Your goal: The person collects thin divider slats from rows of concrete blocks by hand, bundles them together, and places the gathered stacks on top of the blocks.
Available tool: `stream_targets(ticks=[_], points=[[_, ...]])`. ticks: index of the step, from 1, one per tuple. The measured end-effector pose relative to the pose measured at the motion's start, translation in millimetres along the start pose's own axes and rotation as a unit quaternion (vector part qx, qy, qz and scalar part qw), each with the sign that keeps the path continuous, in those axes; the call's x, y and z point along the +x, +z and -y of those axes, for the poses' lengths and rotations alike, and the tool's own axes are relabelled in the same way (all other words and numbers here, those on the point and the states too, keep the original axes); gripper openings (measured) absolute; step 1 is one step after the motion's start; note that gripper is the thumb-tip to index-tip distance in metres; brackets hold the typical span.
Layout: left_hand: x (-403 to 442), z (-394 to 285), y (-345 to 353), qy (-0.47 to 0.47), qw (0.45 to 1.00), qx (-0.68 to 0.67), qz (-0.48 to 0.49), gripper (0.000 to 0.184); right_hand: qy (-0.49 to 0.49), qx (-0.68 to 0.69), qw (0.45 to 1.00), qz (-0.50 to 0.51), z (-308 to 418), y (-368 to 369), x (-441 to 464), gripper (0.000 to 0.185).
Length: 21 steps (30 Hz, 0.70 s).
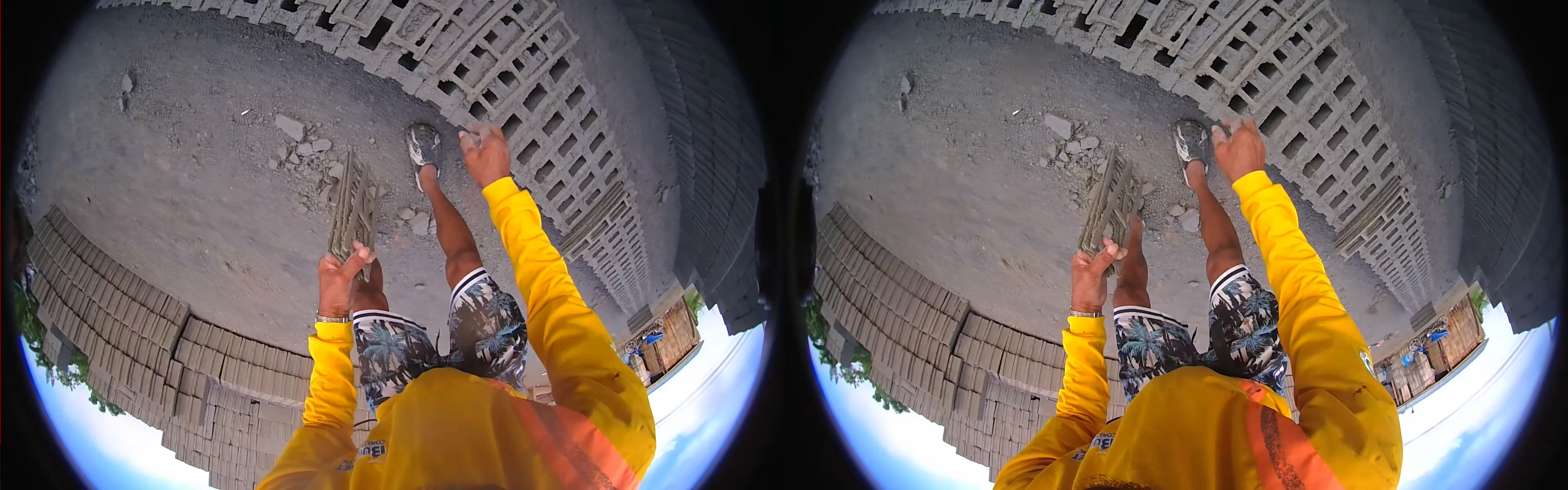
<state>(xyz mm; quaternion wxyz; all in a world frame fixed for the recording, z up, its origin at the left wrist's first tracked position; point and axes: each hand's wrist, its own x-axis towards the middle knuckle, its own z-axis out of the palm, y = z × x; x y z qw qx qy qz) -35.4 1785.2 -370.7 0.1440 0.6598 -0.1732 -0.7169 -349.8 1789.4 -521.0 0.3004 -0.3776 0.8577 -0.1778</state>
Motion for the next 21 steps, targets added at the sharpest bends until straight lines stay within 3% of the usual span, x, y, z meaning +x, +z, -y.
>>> stream_targets(ticks=[2,4,6,9,12,13,17,21], points=[[1,10,0,-0.017,1.0,0.0,-0.018,0.018,-0.038,-0.128,0.99,-0.041,-54,22,54,0.032],[-5,17,12,-0.044,0.999,-0.009,-0.03,0.015,-0.009,-0.23,0.973,0.005,-73,35,83,0.031],[-3,31,22,-0.053,0.998,-0.002,-0.038,0.013,-0.042,-0.23,0.971,0.043,-82,36,99,0.032],[-7,41,34,-0.077,0.996,0.01,-0.048,0.016,-0.022,-0.38,0.901,0.211,-72,7,101,0.034],[-4,50,42,-0.069,0.996,-0.028,-0.053,0.016,-0.038,-0.435,0.843,0.314,-55,-24,102,0.035],[-8,52,42,-0.075,0.995,-0.03,-0.066,0.016,-0.107,-0.416,0.866,0.257,-51,-37,95,0.034],[-6,52,47,-0.076,0.992,-0.057,-0.086,0.015,-0.123,-0.21,0.969,0.051,-43,-31,96,0.037],[-2,58,47,-0.073,0.993,-0.03,-0.089,0.013,-0.124,-0.238,0.963,0.009,-31,30,113,0.034]])
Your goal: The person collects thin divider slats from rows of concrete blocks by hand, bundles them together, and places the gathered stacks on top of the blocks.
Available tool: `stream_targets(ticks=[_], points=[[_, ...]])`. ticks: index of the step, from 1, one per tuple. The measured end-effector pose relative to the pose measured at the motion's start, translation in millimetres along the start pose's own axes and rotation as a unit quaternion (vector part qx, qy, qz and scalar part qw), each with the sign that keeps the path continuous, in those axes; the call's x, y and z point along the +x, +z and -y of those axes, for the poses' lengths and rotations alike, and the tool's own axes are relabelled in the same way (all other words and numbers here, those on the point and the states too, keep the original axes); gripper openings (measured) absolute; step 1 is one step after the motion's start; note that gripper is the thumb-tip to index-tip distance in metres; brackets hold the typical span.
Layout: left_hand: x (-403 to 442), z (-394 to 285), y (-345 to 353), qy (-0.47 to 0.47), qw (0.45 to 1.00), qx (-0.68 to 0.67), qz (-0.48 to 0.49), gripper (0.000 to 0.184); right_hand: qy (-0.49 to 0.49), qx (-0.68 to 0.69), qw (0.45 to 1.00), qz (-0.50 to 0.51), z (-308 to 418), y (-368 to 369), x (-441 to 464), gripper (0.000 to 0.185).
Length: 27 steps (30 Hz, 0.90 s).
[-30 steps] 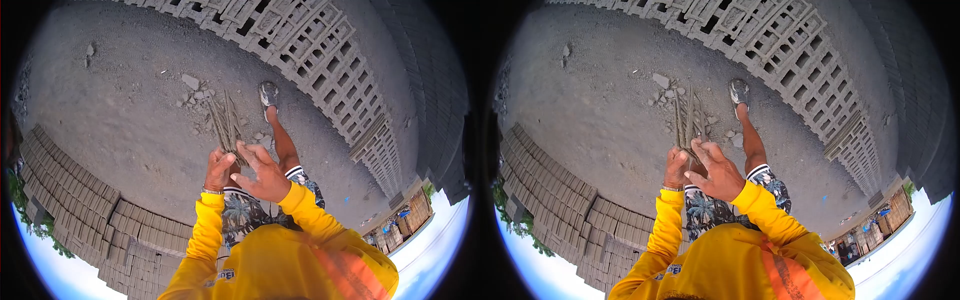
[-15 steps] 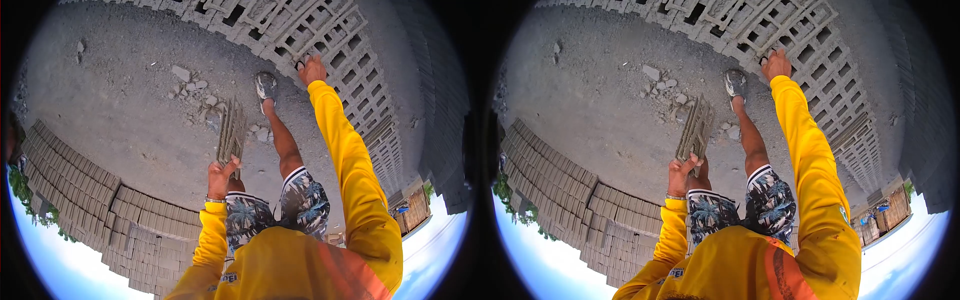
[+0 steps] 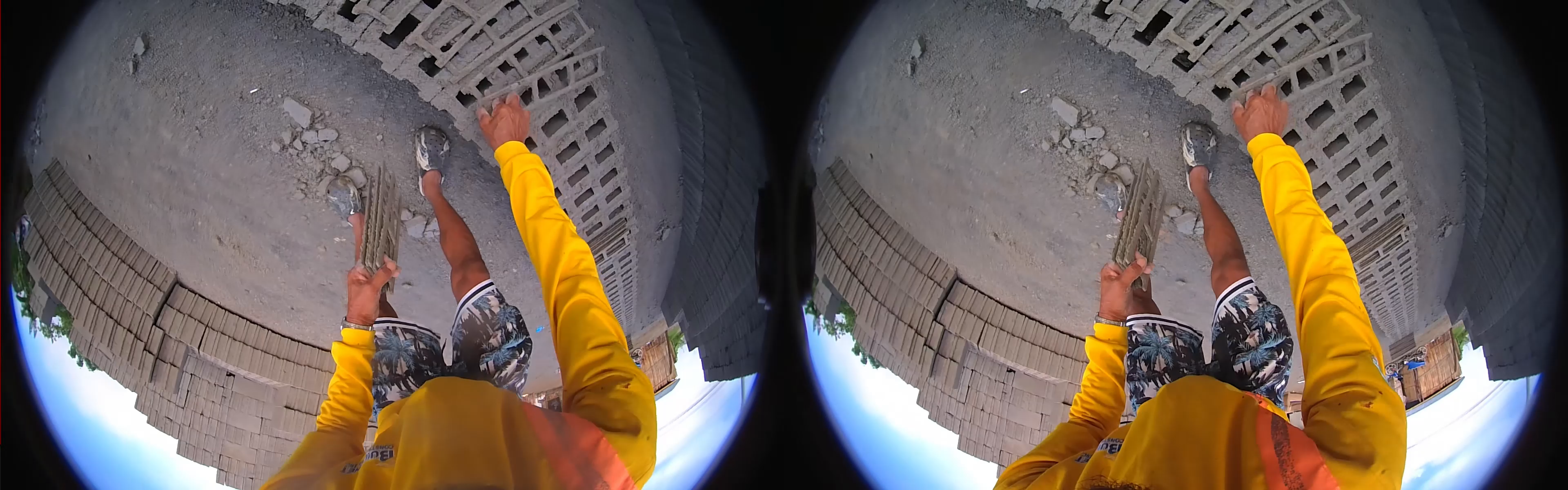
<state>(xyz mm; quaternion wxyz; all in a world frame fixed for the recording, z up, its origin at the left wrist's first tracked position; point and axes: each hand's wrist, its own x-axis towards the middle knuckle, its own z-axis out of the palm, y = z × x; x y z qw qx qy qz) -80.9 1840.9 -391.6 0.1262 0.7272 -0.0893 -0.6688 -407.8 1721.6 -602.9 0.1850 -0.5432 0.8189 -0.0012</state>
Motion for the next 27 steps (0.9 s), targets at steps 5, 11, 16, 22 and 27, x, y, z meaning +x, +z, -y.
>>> stream_targets(ticks=[5,11,16,22,27], points=[[0,6,-5,0.026,0.999,-0.041,0.01,0.015,-0.007,0.037,0.999,-0.007,22,22,7,0.032],[5,2,-10,0.048,0.995,-0.091,-0.001,0.015,0.015,0.064,0.998,-0.022,36,-5,39,0.037],[11,20,-26,0.051,0.996,-0.075,0.006,0.018,-0.007,0.126,0.982,-0.143,80,-8,86,0.038],[9,31,-40,0.04,0.994,-0.097,-0.024,0.014,-0.014,0.043,0.995,-0.093,98,22,88,0.036],[5,34,-48,0.028,0.988,-0.146,-0.036,0.011,-0.004,0.057,0.998,0.002,82,3,80,0.042]])
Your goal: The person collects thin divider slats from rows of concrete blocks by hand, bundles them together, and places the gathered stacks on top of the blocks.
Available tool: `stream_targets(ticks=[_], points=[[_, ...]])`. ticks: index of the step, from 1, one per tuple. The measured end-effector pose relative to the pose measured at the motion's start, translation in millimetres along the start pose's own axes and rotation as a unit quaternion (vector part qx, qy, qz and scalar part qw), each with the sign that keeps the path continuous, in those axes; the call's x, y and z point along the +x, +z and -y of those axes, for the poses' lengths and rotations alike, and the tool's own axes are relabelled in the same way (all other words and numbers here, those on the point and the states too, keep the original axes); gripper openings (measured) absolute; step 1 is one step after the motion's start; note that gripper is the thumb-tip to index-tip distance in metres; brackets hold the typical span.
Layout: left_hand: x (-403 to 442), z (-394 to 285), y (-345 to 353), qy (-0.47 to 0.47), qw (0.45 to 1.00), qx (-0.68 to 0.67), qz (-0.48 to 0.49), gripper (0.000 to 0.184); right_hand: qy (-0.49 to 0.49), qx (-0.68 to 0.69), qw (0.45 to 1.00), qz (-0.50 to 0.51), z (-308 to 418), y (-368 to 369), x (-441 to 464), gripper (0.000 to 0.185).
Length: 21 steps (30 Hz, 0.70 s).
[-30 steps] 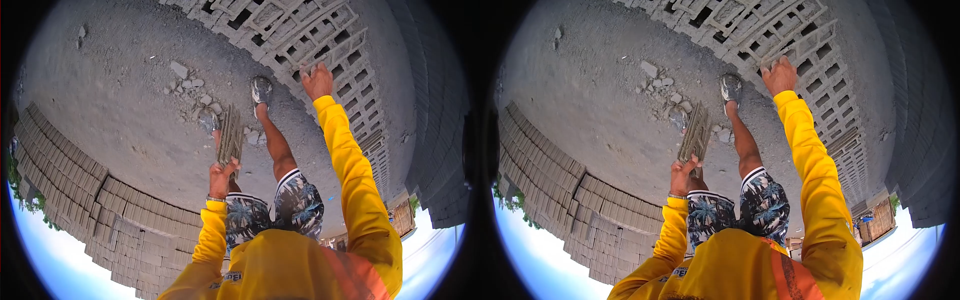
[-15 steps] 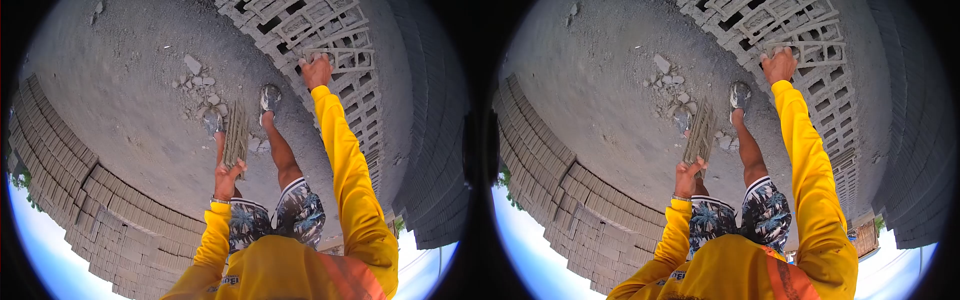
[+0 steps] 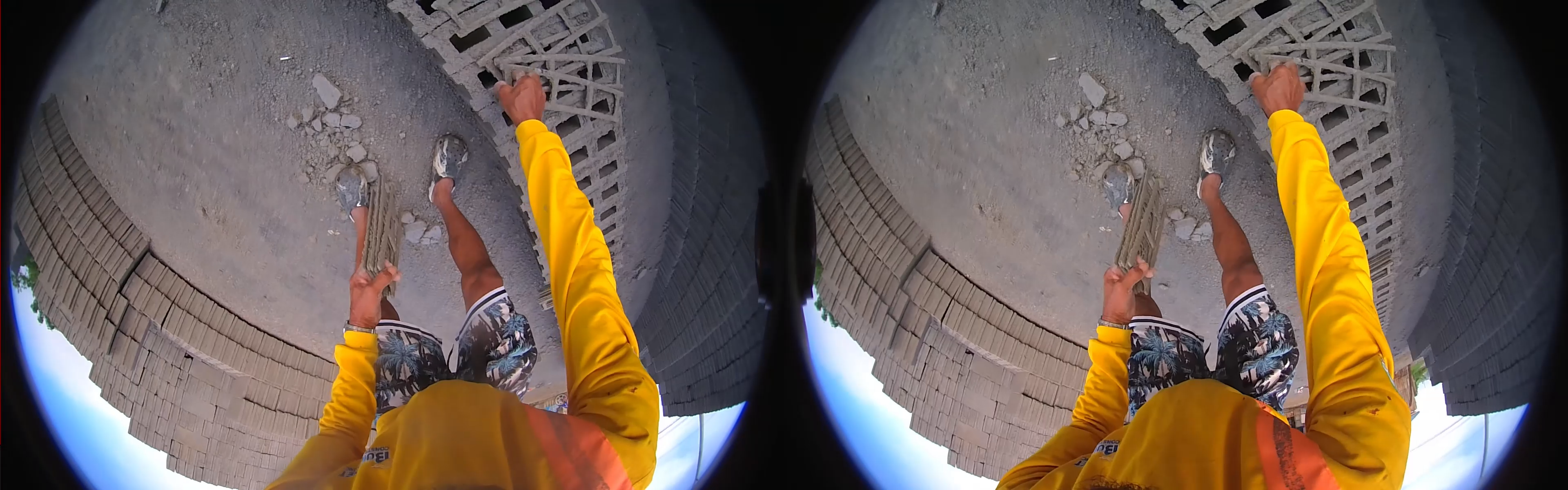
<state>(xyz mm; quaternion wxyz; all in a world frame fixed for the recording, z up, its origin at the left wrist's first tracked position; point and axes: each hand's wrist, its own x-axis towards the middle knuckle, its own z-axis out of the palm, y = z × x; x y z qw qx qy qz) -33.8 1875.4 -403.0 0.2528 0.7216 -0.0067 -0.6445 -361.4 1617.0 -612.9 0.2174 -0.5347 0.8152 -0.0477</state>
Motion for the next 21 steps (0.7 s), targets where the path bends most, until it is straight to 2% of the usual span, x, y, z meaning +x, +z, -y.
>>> stream_targets(ticks=[2,6,7,11,13,16,19,21], points=[[1,4,-6,0.006,1.0,0.001,0.007,0.011,0.032,0.04,0.999,-0.012,-8,13,-8,0.046],[13,0,1,0.011,1.0,0.012,0.003,0.01,0.14,0.022,0.99,-0.01,9,17,-1,0.051],[14,2,5,0.009,1.0,-0.024,0.002,0.013,0.148,0.02,0.989,-0.015,9,20,-1,0.052],[3,-12,16,0.034,0.999,0.021,0.018,0.021,0.156,0.028,0.987,-0.022,10,7,-1,0.056],[-15,-26,20,0.041,0.998,0.038,0.031,0.025,0.122,0.061,0.989,-0.046,3,-33,-10,0.058],[-37,-44,24,0.046,0.997,0.017,0.057,0.017,0.083,0.178,0.979,-0.05,-26,-139,-27,0.062],[-66,-67,39,0.058,0.995,0.013,0.077,0.022,0.076,0.386,0.919,0.001,-96,-248,-34,0.057],[-76,-74,46,0.057,0.995,0.01,0.079,0.023,0.13,0.491,0.859,-0.059,-137,-298,-55,0.049]])
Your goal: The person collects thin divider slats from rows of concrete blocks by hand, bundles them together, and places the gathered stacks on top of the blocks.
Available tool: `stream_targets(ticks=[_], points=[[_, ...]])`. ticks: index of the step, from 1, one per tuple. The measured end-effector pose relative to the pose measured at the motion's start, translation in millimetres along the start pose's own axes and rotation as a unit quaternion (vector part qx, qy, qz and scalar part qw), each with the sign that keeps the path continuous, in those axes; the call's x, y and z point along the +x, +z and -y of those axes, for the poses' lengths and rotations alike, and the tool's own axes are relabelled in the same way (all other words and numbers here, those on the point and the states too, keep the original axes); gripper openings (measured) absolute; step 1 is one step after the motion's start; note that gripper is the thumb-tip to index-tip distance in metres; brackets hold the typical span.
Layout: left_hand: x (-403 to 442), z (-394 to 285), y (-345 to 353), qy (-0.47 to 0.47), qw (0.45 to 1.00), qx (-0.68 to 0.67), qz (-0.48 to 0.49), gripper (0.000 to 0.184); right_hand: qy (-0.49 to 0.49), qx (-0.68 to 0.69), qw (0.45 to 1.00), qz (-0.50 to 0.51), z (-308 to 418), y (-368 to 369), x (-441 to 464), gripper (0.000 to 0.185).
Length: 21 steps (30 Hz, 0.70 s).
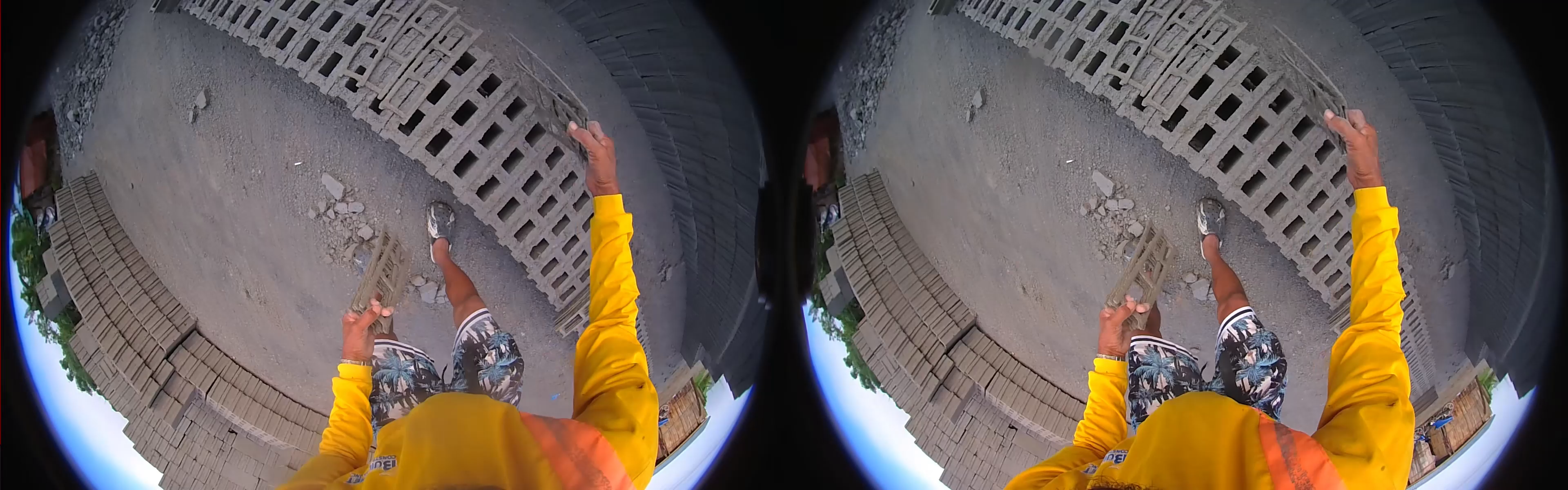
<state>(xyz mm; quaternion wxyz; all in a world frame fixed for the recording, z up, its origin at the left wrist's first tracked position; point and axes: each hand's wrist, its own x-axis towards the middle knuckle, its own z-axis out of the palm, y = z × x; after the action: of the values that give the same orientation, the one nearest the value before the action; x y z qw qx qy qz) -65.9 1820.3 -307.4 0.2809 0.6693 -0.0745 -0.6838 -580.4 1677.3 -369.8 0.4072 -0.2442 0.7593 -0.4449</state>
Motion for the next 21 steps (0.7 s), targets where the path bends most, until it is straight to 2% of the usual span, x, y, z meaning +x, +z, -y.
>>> stream_targets(ticks=[2,6,8,11,14,17,21], points=[[-1,3,-2,0.025,0.999,-0.022,0.021,0.023,0.014,0.132,0.989,-0.069,22,-45,-36,0.041],[-9,-4,7,0.044,0.998,-0.033,0.023,0.012,0.003,0.179,0.982,-0.056,9,-94,-160,0.035],[-6,-3,6,0.063,0.998,0.008,0.013,0.008,0.025,0.201,0.975,-0.094,0,-81,-205,0.03],[0,-1,-7,0.065,0.998,-0.012,0.013,0.007,0.037,0.184,0.974,-0.127,-22,-69,-253,0.023],[-8,2,-42,0.08,0.996,-0.017,0.035,0.009,0.049,0.208,0.971,-0.111,-54,-58,-301,0.021],[-25,10,-89,0.092,0.994,-0.012,0.049,0.009,0.125,0.297,0.936,-0.14,-93,-63,-365,0.024],[-67,19,-148,0.115,0.992,0.02,0.043,0.009,0.167,0.447,0.856,-0.199,-144,-87,-461,0.021]])
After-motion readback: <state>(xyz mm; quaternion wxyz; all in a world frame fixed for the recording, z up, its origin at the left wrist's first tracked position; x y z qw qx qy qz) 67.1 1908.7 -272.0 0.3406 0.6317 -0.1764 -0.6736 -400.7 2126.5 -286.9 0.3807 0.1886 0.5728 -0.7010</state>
